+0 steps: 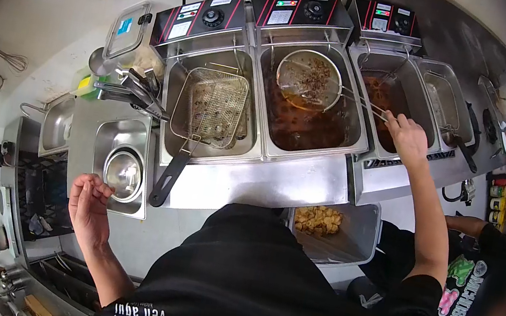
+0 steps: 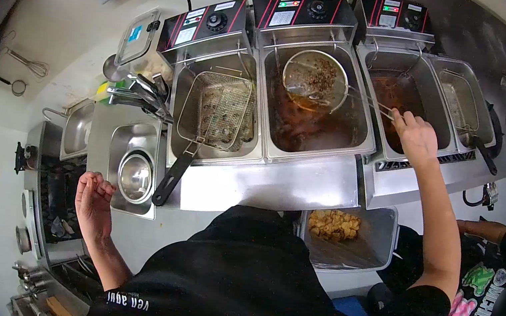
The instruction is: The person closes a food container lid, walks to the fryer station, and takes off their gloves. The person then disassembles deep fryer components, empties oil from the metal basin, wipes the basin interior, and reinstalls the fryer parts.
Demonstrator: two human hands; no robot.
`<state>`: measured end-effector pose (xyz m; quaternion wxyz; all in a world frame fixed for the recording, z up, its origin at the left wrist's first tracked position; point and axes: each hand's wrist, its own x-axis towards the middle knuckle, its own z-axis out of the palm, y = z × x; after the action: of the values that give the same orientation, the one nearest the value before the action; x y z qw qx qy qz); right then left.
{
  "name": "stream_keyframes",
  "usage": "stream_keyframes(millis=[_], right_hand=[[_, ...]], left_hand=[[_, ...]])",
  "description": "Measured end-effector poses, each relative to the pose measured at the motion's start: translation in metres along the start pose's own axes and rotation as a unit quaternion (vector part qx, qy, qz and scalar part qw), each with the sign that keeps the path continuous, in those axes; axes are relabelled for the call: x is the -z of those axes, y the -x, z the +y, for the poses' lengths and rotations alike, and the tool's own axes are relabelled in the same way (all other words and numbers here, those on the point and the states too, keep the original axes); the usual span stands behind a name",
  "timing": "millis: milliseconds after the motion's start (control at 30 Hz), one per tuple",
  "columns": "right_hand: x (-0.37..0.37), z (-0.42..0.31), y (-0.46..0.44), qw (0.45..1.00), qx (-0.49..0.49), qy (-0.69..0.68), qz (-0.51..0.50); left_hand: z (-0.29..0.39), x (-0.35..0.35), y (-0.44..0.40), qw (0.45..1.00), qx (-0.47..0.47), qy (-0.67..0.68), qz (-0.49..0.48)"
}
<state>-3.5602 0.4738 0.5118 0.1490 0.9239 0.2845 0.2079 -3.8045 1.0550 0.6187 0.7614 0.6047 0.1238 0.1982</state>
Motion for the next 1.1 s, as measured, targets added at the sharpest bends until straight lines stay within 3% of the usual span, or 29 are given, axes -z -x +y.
stream_keyframes(millis=[133,233,767,967,1033,1100], right_hand=[[0.007,0.007,0.012,0.995,0.023,-0.087,-0.041],[0.025,0.009,0.019,0.964,-0.069,-0.213,-0.142],[0.064,-0.002,0.046,0.908,-0.186,-0.331,-0.176],[0.095,-0.01,0.028,0.855,-0.227,-0.385,-0.262],[0.094,-0.006,0.019,0.781,-0.241,-0.452,-0.357],[0.101,-0.01,0.005,0.776,-0.251,-0.449,-0.366]], left_hand=[[0.0,0.004,0.004,1.0,0.004,-0.004,0.015],[0.0,0.003,0.007,1.0,0.006,0.002,0.019],[-0.003,0.01,0.002,1.0,0.0,0.021,0.003],[-0.001,0.01,-0.001,0.999,-0.002,0.03,-0.012],[-0.001,0.007,-0.001,0.999,-0.004,0.03,-0.01],[-0.001,0.006,-0.002,1.0,-0.005,0.029,-0.006]])
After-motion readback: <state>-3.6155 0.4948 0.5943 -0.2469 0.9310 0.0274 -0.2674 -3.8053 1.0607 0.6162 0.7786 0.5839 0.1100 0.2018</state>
